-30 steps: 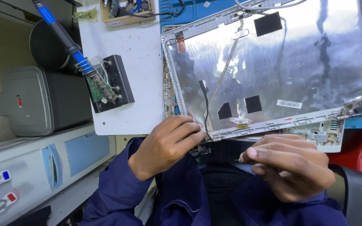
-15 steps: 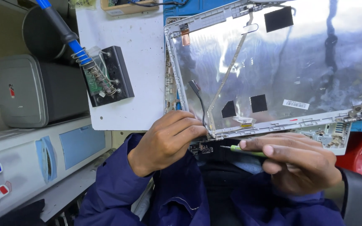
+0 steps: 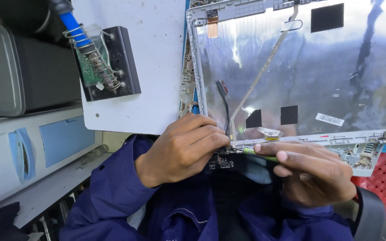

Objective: Removing a laptop screen panel from its housing using a precision screwdriver and manual prying.

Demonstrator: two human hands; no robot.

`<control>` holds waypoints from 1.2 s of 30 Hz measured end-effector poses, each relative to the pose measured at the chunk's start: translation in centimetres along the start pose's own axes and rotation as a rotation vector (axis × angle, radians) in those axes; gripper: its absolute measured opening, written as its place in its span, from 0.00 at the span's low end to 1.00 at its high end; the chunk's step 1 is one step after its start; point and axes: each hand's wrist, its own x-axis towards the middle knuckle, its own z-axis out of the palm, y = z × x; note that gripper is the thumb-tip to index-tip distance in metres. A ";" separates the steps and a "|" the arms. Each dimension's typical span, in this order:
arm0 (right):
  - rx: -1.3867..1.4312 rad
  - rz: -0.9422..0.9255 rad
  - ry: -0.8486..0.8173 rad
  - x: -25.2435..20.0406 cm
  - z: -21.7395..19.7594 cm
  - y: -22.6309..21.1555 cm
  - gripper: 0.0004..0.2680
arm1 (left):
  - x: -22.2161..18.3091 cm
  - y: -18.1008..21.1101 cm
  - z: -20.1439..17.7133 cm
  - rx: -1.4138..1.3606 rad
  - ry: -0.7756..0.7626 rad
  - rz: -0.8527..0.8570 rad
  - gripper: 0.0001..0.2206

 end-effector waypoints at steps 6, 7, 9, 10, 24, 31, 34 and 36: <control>-0.113 0.019 -0.056 -0.6 -0.4 -0.3 0.09 | 0.0 -0.2 -0.1 -0.010 0.009 0.000 0.04; -0.114 0.020 -0.064 -0.2 0.1 -0.2 0.09 | -0.1 -0.3 0.0 -0.013 0.015 -0.004 0.04; -0.091 -0.136 -0.013 0.6 1.1 0.0 0.07 | -0.3 -0.5 0.2 -0.011 0.014 0.028 0.07; -0.092 -0.137 -0.014 0.9 1.1 -0.1 0.07 | -0.4 -0.5 0.2 -0.010 0.016 0.028 0.07; -0.082 -0.254 0.107 -0.6 1.2 0.7 0.13 | 0.0 1.0 -0.9 -0.540 0.210 -0.363 0.07; -0.073 -0.271 -0.086 0.7 0.6 -0.6 0.16 | -0.4 1.1 -0.9 -1.129 0.285 -0.659 0.07; -0.017 -0.351 -0.082 0.8 0.9 -0.4 0.12 | -0.5 0.9 -0.8 -1.154 0.285 -0.696 0.06; -0.046 -0.386 -0.090 0.9 0.8 -0.5 0.13 | -0.5 0.8 -0.9 -1.158 0.284 -0.708 0.06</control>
